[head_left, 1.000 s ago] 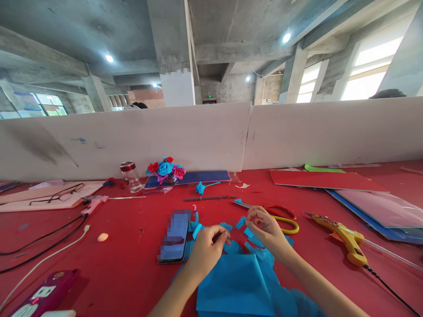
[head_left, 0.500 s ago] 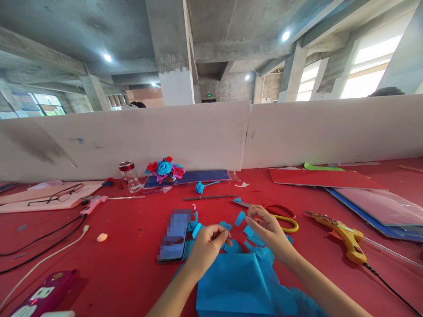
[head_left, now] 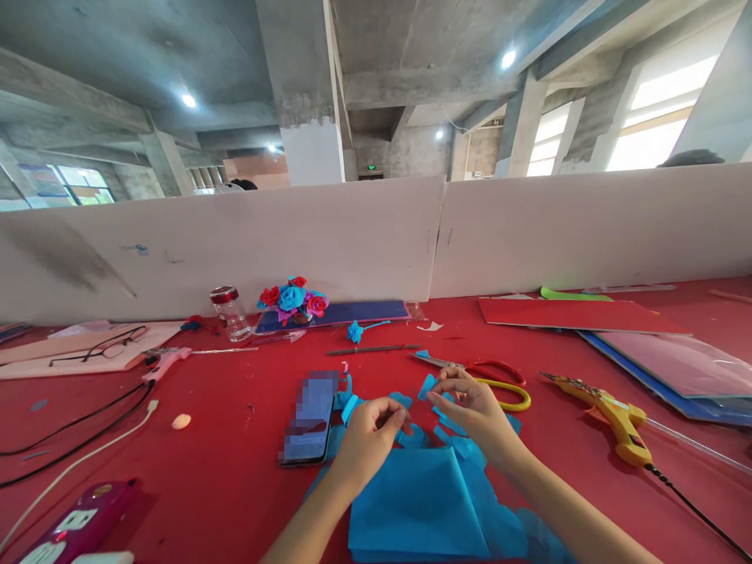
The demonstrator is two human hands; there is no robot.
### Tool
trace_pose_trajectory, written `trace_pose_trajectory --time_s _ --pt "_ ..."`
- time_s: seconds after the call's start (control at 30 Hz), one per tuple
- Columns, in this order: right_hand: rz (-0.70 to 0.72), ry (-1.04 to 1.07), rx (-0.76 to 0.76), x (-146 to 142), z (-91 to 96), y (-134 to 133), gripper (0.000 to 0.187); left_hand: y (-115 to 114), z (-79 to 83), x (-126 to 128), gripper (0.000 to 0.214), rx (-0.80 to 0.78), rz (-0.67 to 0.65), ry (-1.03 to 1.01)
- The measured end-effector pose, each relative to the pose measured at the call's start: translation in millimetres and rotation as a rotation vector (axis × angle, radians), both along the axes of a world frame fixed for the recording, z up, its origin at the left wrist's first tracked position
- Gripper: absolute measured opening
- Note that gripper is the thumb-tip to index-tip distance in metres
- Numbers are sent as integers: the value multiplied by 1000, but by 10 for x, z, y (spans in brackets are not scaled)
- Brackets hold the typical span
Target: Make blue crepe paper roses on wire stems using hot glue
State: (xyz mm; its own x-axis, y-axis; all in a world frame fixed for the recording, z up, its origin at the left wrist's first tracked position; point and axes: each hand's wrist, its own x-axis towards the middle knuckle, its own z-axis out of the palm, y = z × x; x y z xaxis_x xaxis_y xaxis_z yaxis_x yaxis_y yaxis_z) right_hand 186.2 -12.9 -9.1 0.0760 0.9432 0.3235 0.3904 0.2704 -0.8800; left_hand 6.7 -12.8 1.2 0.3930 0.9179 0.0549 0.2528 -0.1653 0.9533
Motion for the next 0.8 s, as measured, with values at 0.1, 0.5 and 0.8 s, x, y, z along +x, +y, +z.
trace_pose_trajectory --time_s 0.1,0.5,0.8 --pt "19 26 -9 -2 3 -9 16 15 -12 9 24 -9 1 1" --pt "-30 18 -28 -46 -13 -17 17 -16 -7 9 26 40 15 14" --pt "-27 105 -71 -50 -3 -40 21 -22 12 11 26 52 27 13"
